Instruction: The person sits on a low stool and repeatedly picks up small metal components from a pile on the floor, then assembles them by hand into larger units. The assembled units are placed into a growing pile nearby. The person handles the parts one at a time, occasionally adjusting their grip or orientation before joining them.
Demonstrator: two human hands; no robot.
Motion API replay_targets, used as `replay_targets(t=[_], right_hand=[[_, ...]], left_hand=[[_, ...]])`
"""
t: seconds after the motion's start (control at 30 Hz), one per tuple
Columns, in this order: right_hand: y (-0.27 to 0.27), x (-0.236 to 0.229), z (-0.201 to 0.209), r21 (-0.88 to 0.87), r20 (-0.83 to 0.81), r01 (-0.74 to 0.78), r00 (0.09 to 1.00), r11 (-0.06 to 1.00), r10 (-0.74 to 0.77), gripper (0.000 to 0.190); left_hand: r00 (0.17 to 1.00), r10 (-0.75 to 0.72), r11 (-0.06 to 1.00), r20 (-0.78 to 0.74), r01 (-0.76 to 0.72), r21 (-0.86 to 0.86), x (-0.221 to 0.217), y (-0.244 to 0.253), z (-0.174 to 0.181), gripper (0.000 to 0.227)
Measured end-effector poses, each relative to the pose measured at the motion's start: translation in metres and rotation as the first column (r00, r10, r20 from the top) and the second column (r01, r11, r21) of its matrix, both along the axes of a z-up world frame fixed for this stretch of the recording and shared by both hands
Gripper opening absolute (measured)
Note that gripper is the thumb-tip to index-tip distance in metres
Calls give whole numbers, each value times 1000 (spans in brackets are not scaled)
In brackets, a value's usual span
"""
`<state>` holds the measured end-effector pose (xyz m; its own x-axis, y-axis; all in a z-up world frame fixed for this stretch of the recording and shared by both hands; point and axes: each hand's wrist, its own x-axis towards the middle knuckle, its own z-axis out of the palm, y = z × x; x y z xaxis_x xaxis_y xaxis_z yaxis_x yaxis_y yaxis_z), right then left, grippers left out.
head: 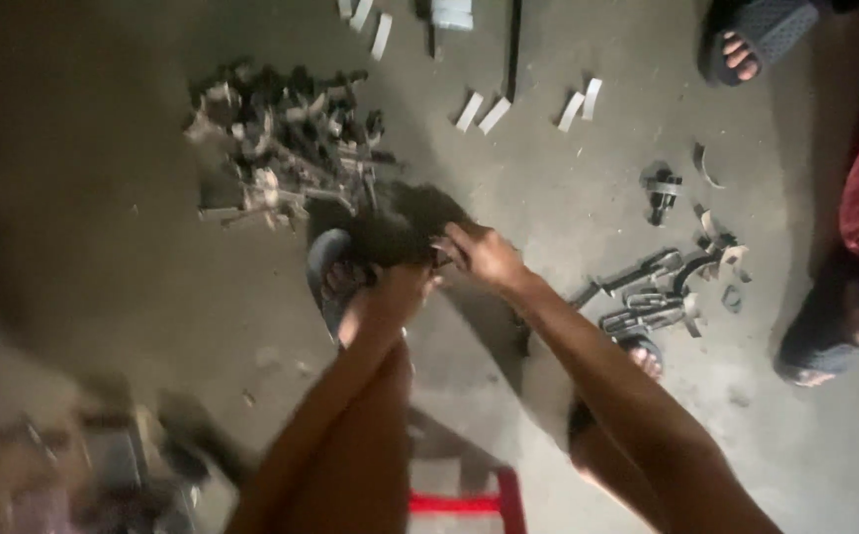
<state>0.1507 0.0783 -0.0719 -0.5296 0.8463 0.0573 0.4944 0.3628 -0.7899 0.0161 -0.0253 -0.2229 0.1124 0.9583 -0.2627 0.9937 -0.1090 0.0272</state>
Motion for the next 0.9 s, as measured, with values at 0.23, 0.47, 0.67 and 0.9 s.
replay_targets(t=[0.23,0.47,0.67,0.9], right_hand=[[9,-15,55,207,-197,269,953,941,-229,11],[6,-8,68,-45,-114,563,818,825,-564,19],[-61,14,69,-276,-173,883,343,380,-923,21],[-143,8,-12,-232,174,875,467,424,-867,22]], left_hand=[[921,-96,991,377,122,-47,-37,18,64,24],[968,-244,968,60,247,-47,-30,3,25,33],[861,-128,992,492,102,79,-42,24,76,30],[695,-370,838,616,-37,544,-30,48,192,26]])
